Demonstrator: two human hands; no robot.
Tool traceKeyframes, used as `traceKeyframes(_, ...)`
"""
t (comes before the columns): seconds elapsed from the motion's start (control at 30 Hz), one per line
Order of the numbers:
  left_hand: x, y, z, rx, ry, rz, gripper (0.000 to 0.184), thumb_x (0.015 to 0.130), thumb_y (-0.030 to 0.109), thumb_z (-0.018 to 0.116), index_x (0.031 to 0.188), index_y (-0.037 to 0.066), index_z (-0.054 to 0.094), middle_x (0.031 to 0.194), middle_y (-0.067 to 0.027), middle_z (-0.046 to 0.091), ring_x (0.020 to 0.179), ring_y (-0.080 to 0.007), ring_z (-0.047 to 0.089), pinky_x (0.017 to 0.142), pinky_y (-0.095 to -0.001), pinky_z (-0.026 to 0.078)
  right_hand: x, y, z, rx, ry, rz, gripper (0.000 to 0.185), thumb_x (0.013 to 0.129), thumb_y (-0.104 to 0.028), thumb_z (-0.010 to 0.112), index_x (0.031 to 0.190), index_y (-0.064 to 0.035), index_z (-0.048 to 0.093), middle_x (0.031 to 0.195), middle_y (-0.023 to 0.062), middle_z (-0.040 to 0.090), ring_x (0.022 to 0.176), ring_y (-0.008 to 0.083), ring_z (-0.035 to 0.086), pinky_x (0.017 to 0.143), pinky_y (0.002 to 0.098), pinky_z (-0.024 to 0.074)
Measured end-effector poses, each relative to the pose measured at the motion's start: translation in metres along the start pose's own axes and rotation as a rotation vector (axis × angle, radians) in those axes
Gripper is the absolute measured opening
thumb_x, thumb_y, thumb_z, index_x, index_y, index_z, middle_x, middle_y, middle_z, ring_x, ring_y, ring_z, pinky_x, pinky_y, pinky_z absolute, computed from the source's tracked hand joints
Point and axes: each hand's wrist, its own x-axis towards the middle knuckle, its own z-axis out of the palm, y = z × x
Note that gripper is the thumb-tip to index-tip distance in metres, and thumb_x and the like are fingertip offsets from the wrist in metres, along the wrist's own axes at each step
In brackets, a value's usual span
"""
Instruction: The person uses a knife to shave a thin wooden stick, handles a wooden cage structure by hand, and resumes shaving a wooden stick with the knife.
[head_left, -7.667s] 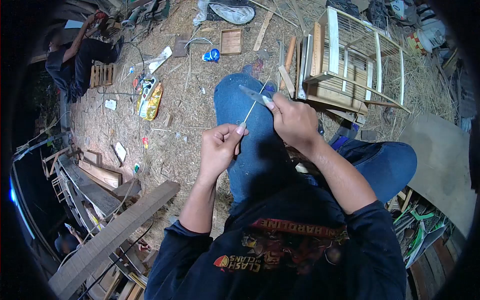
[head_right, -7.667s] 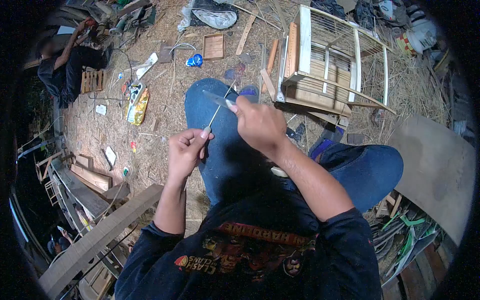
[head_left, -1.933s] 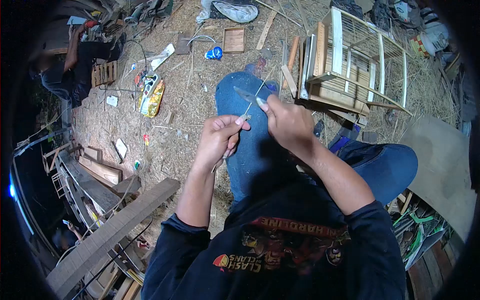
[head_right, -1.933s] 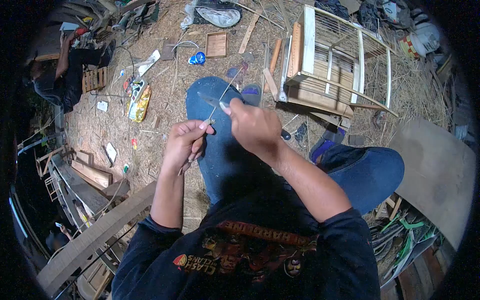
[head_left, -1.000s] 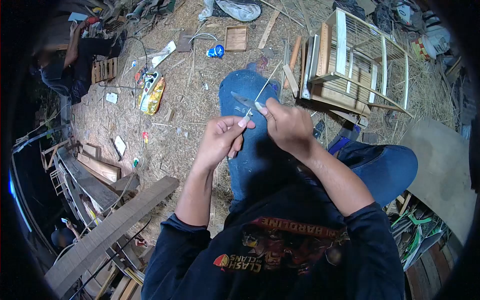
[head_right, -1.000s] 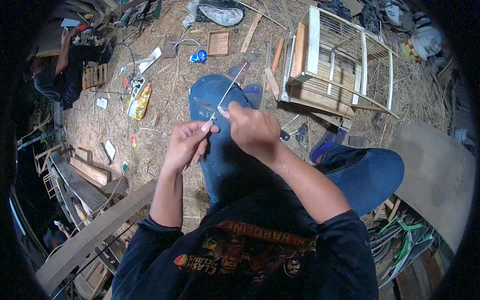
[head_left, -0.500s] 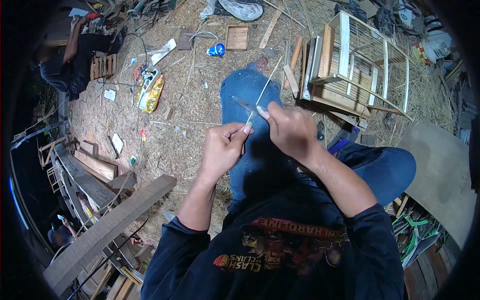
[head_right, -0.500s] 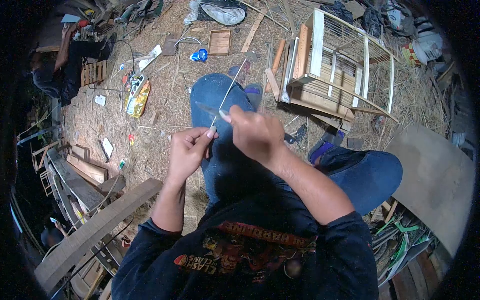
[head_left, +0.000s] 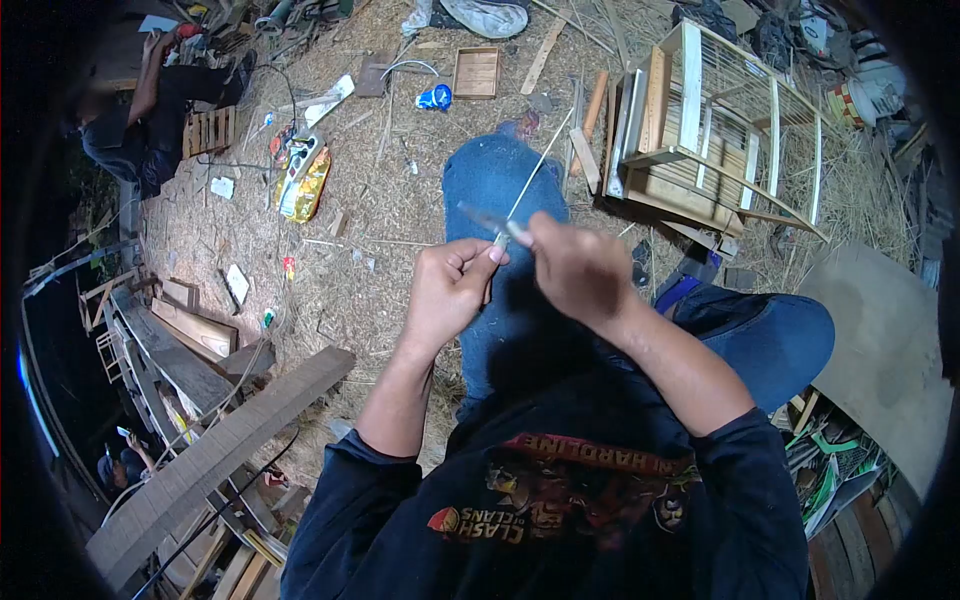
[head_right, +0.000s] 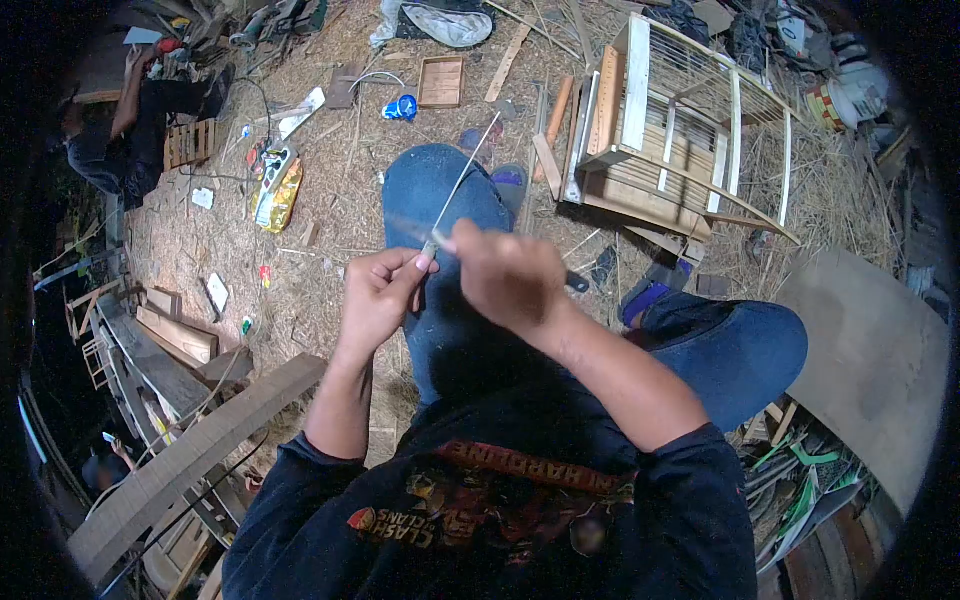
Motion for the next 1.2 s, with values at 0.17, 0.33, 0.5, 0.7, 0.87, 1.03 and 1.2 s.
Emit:
traceKeyframes(0.17, -0.004, 0.002, 0.001, 0.021, 0.045, 0.016, 0.022, 0.102, 0.014, 0.067, 0.091, -0.003, 0.077, 0.062, 0.0012, 0.062, 0.052, -0.0047, 0.052, 0.048, -0.0234, 0.038, 0.012, 0.013, -0.005, 0.063, -0.021, 0.062, 0.019, 0.101, -0.021, 0.056, 0.085, -0.0109, 0.059, 0.062, 0.0123, 0.067, 0.050, 0.0326, 0.068, 0.042, 0.0462, 0.0506)
traceKeyframes(0.33, 0.001, 0.020, 0.001, 0.330, 0.150, 0.176, 0.026, 0.101, 0.019, 0.068, 0.088, -0.002, 0.077, 0.064, -0.0010, 0.064, 0.054, -0.0070, 0.056, 0.050, -0.0258, 0.042, 0.022, 0.018, -0.004, 0.120, -0.054, 0.175, 0.016, 0.100, -0.022, 0.057, 0.090, -0.0095, 0.060, 0.065, 0.0168, 0.067, 0.060, 0.0400, 0.069, 0.052, 0.0533, 0.0533)
traceKeyframes(0.5, 0.009, 0.017, -0.005, 0.284, 0.081, 0.115, 0.026, 0.101, 0.020, 0.069, 0.087, -0.001, 0.077, 0.063, -0.0001, 0.062, 0.053, -0.0064, 0.051, 0.050, -0.0268, 0.040, 0.023, 0.022, 0.005, 0.149, -0.043, 0.216, 0.016, 0.100, -0.022, 0.058, 0.090, -0.0095, 0.060, 0.065, 0.0182, 0.066, 0.060, 0.0410, 0.069, 0.052, 0.0550, 0.0528)
traceKeyframes(0.7, 0.011, 0.019, -0.008, 0.280, 0.038, 0.108, 0.025, 0.101, 0.019, 0.068, 0.087, -0.001, 0.076, 0.062, 0.0015, 0.059, 0.055, -0.0052, 0.049, 0.050, -0.0265, 0.037, 0.016, 0.014, 0.005, 0.118, -0.006, 0.093, 0.014, 0.099, -0.019, 0.058, 0.089, -0.0099, 0.060, 0.064, 0.0169, 0.067, 0.058, 0.0385, 0.069, 0.047, 0.0530, 0.0521)
traceKeyframes(0.87, 0.014, 0.014, -0.009, 0.259, 0.020, 0.086, 0.024, 0.102, 0.018, 0.067, 0.088, 0.000, 0.076, 0.061, 0.0027, 0.058, 0.055, -0.0039, 0.047, 0.049, -0.0255, 0.034, 0.013, 0.009, 0.002, 0.141, -0.046, 0.152, 0.017, 0.099, -0.021, 0.061, 0.086, -0.0100, 0.057, 0.061, 0.0163, 0.063, 0.058, 0.0404, 0.067, 0.049, 0.0543, 0.0498)
traceKeyframes(1.03, 0.014, 0.016, -0.006, 0.087, -0.003, 0.031, 0.026, 0.102, 0.019, 0.067, 0.087, 0.001, 0.075, 0.059, 0.0051, 0.055, 0.050, -0.0026, 0.042, 0.047, -0.0242, 0.028, 0.014, 0.015, 0.003, 0.097, -0.062, 0.134, 0.016, 0.099, -0.019, 0.060, 0.086, -0.0100, 0.058, 0.060, 0.0152, 0.064, 0.055, 0.0381, 0.068, 0.046, 0.0513, 0.0510)
traceKeyframes(1.2, 0.015, 0.016, -0.009, 0.018, -0.042, -0.060, 0.027, 0.103, 0.021, 0.065, 0.088, 0.001, 0.075, 0.057, 0.0059, 0.052, 0.048, -0.0025, 0.040, 0.046, -0.0240, 0.026, 0.008, 0.009, 0.003, 0.104, 0.006, 0.052, 0.017, 0.100, -0.020, 0.059, 0.085, -0.0113, 0.059, 0.059, 0.0128, 0.065, 0.053, 0.0350, 0.068, 0.044, 0.0492, 0.0511)
